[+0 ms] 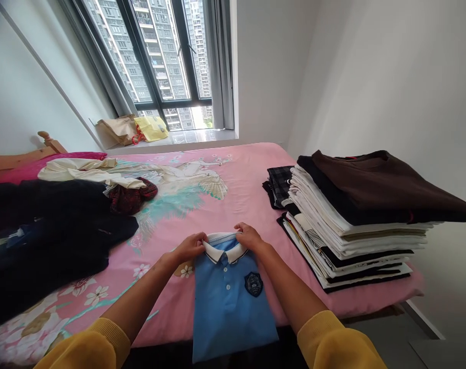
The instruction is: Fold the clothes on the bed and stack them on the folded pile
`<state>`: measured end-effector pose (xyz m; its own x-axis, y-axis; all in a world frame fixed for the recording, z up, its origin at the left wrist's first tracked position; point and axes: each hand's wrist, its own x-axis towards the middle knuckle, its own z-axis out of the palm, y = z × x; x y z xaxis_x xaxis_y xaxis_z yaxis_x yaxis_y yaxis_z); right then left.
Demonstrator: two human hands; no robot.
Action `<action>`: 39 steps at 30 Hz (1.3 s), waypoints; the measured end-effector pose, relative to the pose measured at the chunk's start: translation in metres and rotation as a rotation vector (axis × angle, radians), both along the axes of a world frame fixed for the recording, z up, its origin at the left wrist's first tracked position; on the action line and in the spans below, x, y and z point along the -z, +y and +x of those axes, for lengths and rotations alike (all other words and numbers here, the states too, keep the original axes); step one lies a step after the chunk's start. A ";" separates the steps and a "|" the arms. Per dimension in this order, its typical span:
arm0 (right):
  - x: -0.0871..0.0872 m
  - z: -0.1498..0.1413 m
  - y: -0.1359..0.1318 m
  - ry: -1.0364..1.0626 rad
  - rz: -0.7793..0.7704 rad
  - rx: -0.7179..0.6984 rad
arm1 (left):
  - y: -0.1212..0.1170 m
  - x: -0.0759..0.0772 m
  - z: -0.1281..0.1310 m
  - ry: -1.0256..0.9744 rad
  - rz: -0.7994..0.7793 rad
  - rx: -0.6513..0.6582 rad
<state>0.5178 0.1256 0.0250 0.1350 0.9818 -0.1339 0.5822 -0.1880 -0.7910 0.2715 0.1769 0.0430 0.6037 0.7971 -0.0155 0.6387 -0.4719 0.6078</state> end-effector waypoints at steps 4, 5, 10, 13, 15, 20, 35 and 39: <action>-0.003 0.012 0.003 0.220 -0.058 -0.083 | 0.003 0.012 -0.002 -0.133 -0.159 -0.094; -0.004 0.016 0.002 0.264 -0.073 -0.096 | 0.003 0.015 -0.004 -0.166 -0.186 -0.120; -0.005 0.032 -0.009 0.397 -0.144 -0.164 | -0.002 0.025 -0.022 -0.225 -0.262 -0.287; -0.002 0.030 -0.013 0.415 -0.148 -0.193 | -0.010 0.026 -0.032 -0.202 -0.308 -0.324; 0.000 0.025 -0.013 0.403 -0.122 -0.181 | -0.014 0.026 -0.034 -0.189 -0.337 -0.327; 0.000 0.017 -0.010 0.382 0.042 -0.070 | -0.017 0.027 -0.029 -0.205 -0.341 -0.358; 0.027 0.042 -0.028 0.289 0.039 0.165 | -0.026 0.032 -0.029 -0.317 -0.269 -0.504; 0.031 0.044 -0.047 0.250 -0.101 0.154 | -0.032 0.034 -0.028 -0.303 -0.379 -0.553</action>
